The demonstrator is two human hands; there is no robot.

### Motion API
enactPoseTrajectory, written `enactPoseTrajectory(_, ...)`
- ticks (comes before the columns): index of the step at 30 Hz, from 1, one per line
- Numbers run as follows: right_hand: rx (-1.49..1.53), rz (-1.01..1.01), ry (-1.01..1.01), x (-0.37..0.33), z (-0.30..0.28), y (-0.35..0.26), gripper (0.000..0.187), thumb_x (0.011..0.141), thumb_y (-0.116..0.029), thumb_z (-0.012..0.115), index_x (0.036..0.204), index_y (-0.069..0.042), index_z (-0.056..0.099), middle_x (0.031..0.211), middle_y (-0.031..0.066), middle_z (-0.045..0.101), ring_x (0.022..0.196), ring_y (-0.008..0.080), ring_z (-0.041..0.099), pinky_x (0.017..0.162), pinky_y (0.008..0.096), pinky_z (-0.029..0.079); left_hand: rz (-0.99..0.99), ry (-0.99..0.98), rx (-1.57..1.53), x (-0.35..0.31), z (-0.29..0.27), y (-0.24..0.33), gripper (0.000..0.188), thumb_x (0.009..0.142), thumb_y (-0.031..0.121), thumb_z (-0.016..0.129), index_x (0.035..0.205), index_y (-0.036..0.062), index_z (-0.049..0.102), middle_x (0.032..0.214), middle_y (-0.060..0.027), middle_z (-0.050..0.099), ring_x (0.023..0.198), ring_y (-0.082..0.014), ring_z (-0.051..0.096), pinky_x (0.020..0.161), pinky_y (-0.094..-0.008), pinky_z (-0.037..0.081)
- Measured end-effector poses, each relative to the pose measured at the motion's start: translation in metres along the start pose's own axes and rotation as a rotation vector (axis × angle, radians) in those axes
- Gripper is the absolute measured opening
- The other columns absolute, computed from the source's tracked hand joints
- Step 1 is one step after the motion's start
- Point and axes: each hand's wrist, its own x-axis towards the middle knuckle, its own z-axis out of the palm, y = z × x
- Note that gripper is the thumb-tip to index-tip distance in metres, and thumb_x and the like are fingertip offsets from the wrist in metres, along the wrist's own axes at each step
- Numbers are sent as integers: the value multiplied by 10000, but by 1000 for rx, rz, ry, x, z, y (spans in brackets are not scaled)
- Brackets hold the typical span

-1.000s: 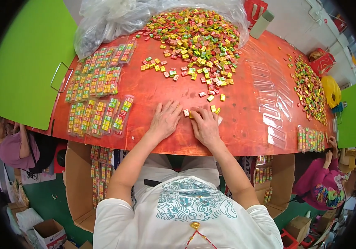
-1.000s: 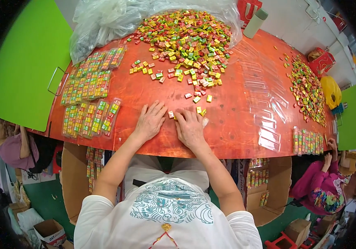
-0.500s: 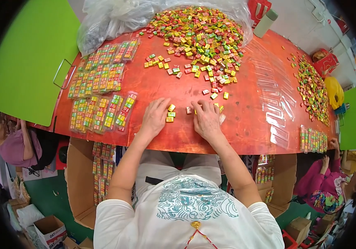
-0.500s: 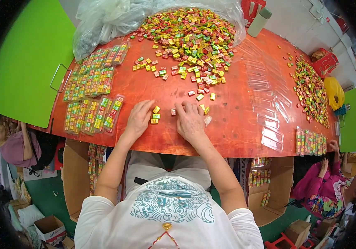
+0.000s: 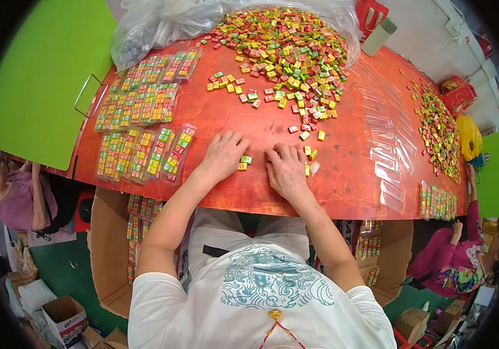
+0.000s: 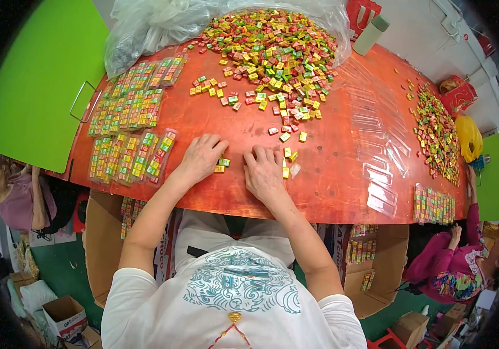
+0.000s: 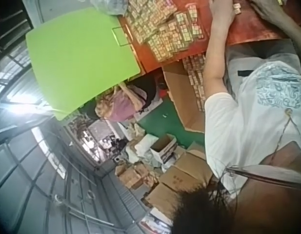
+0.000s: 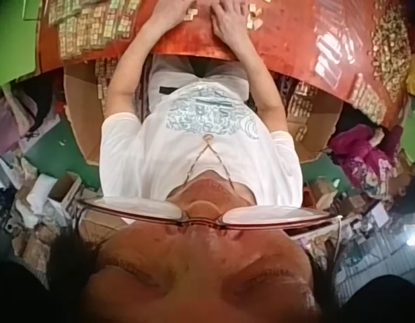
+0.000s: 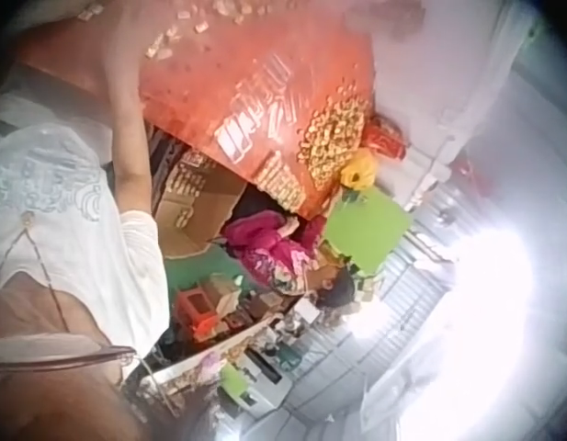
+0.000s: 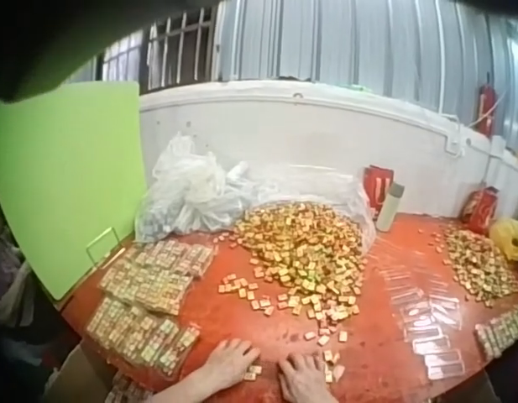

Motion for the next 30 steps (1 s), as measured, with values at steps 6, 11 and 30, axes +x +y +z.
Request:
enactPoseTrajectory(6,1,-7,71,-9,-3,-3,364,816,-158,691,1168,-100,615,1155,98,561,1120,273,536,974,454,360,-80,-30,104,4,-5,7,255,891,237,652,1091,83,618,1026,-109,556,973,-293,555,818,-440,453)
enactPoseTrajectory(11,34,11,28,-4,0,-16,375,821,-172,699,1181,-102,625,1165,103,565,1128,273,537,995,465,353,-174,-81,-50,-7,-23,12,346,891,242,652,1199,88,616,1038,-119,557,1017,-314,559,815,-451,457)
enactPoseTrajectory(30,2,-123,36,36,27,-13,319,814,-148,645,1132,-158,667,1106,72,580,1048,252,557,930,439,373,-387,0,60,-41,-17,51,650,788,401,738,1298,51,535,1351,-194,490,1263,-366,453,1001,-546,331)
